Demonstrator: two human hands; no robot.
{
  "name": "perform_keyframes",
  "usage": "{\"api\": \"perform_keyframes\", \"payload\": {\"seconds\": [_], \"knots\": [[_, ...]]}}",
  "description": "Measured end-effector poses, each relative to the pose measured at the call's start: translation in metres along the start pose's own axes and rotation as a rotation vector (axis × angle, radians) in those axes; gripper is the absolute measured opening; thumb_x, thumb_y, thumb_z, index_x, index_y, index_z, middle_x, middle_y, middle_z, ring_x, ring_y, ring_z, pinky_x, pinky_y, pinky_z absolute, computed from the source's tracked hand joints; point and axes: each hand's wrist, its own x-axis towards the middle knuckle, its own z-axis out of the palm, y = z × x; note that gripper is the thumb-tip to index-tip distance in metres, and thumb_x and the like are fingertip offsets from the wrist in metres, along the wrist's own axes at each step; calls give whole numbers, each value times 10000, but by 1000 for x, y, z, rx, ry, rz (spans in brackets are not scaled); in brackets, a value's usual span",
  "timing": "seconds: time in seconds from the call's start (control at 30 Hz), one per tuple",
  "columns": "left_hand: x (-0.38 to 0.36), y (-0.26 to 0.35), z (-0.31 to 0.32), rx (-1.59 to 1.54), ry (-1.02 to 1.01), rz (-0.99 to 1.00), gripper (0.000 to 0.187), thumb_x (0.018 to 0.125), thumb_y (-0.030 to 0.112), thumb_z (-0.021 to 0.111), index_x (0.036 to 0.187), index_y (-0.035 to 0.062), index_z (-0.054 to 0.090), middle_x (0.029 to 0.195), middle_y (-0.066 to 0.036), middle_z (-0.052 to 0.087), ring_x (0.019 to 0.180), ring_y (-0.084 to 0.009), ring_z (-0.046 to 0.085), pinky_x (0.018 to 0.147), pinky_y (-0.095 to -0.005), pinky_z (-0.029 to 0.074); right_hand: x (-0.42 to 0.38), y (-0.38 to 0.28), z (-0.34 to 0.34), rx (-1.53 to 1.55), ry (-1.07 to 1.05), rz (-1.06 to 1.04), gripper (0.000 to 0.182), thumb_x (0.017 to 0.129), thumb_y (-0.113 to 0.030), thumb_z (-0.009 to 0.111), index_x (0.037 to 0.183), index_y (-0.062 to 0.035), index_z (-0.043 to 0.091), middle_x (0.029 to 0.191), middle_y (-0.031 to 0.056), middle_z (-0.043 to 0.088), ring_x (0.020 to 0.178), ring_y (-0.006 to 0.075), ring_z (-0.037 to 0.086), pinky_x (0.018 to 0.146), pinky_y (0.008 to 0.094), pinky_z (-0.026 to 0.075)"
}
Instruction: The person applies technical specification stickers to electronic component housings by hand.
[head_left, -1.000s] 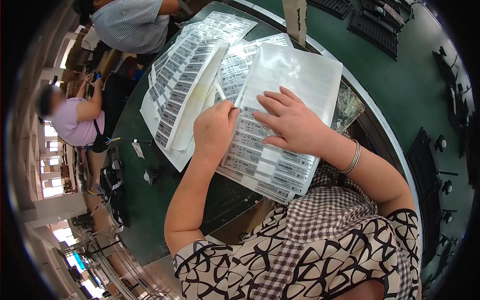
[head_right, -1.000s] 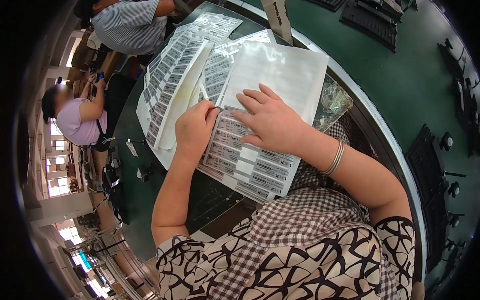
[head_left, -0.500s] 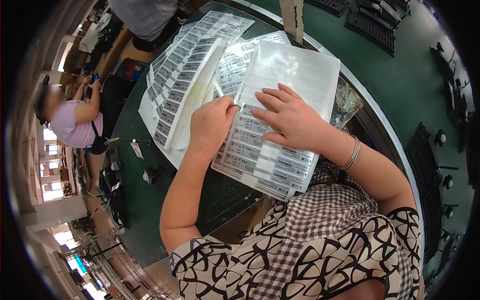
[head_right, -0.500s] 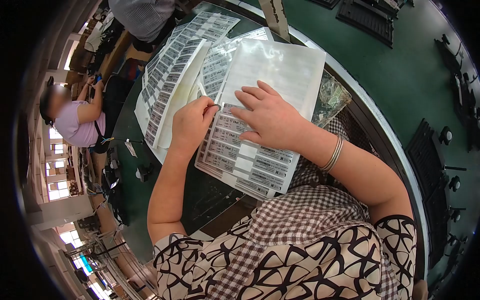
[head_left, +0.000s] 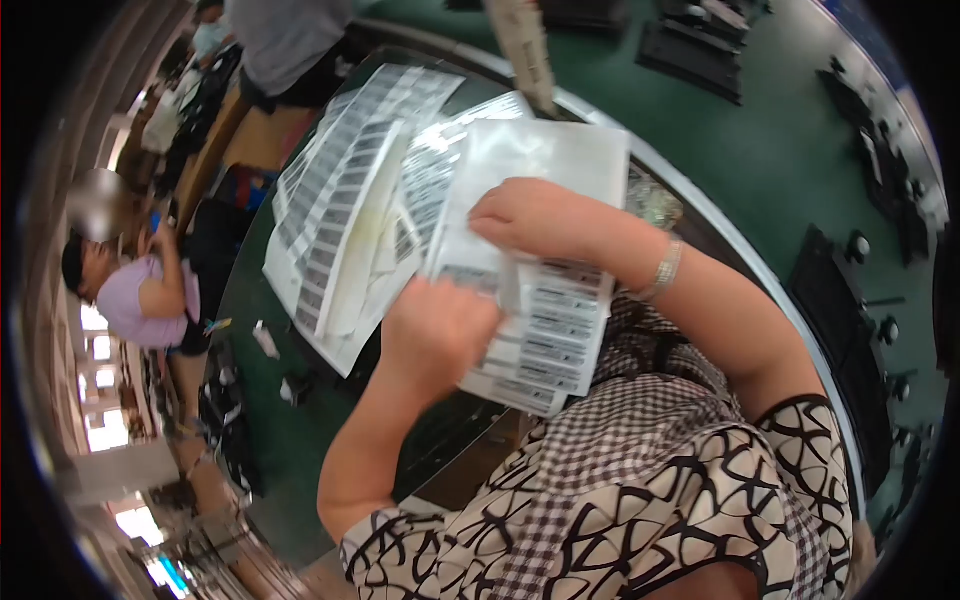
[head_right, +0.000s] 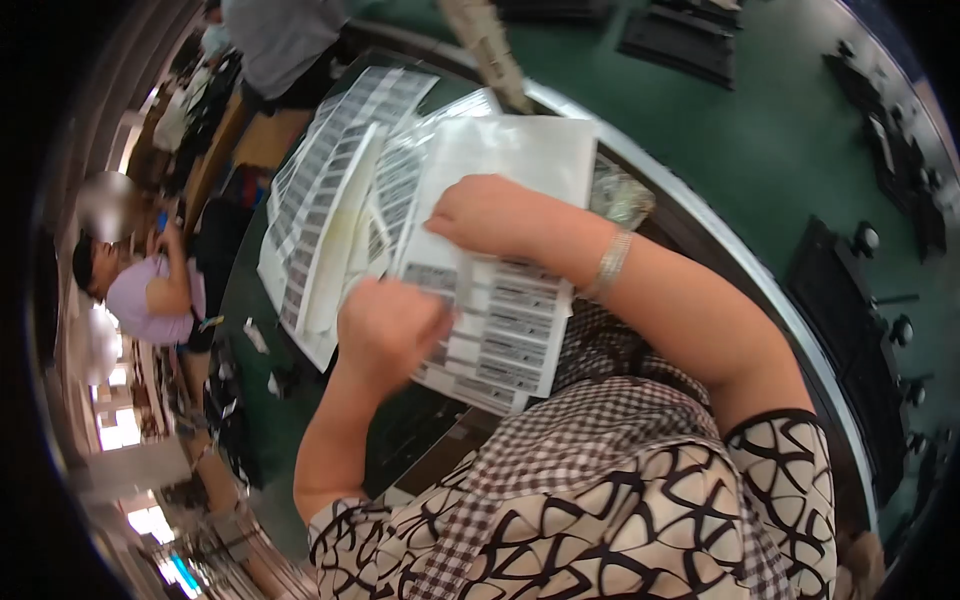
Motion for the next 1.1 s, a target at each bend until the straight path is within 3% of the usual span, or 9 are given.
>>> {"api": "perform_keyframes", "payload": {"seconds": [0.13,0.27,0.37,0.53,0.67,0.73,0.77,0.87,1.1], "knots": [[17,57,-59,-565,-145,223,267,726,298,797,704,142,581,602,39,485,548,-179,496,520,-318,345,7,-8,-10,-10,-58,97,441,951,-365,481,1112,-9,685,1110,201,671,1074,380,602,966,440,448],[23,56,-75,-965,-25,-2,284,704,278,834,731,93,621,605,-1,519,536,-178,472,507,-299,342,5,-2,-12,-50,2,44,423,955,-364,490,1110,-23,685,1092,199,674,1050,389,608,953,435,454],[32,58,-71,-616,77,-393,237,729,121,809,752,22,594,626,-26,496,558,-129,433,519,-273,332,-51,16,-30,278,486,40,453,969,-379,488,1048,19,688,1055,174,690,987,336,638,896,419,485],[68,35,-46,-470,262,-442,199,782,49,759,789,3,565,644,16,428,596,-74,377,522,-236,298,-195,73,-20,1283,1068,104,418,1031,-346,450,1130,8,650,983,69,682,929,151,620,849,325,500],[115,52,-26,-369,207,-310,154,840,17,700,797,13,551,675,29,415,604,-59,356,526,-225,281,-264,72,18,1594,1040,194,540,1040,-432,391,1269,27,559,1341,211,524,1180,263,553,1036,388,436],[141,86,-17,-295,255,-49,179,791,35,734,767,23,558,642,-22,460,555,-132,407,523,-272,322,-271,71,31,1756,969,149,681,1029,-513,343,1427,37,385,1504,250,334,1379,334,373,1153,438,303],[149,110,-31,-153,104,67,150,815,164,726,840,19,698,757,-132,669,690,-308,616,662,-398,483,-272,66,33,1809,967,131,717,1025,-530,323,1458,41,313,1523,252,296,1414,345,305,1177,442,252],[163,144,-4,-189,39,348,174,777,190,774,807,39,692,735,-108,656,679,-299,613,654,-402,488,-272,68,30,2011,925,42,808,997,-591,335,1497,35,227,1560,243,221,1463,336,204,1200,421,207],[184,183,25,-470,-25,564,224,712,67,778,723,46,556,624,-63,512,548,-238,456,540,-347,357,-280,78,33,2028,1023,-131,753,962,-612,424,1452,-43,370,1431,231,444,1354,348,399,1138,482,284]]}}
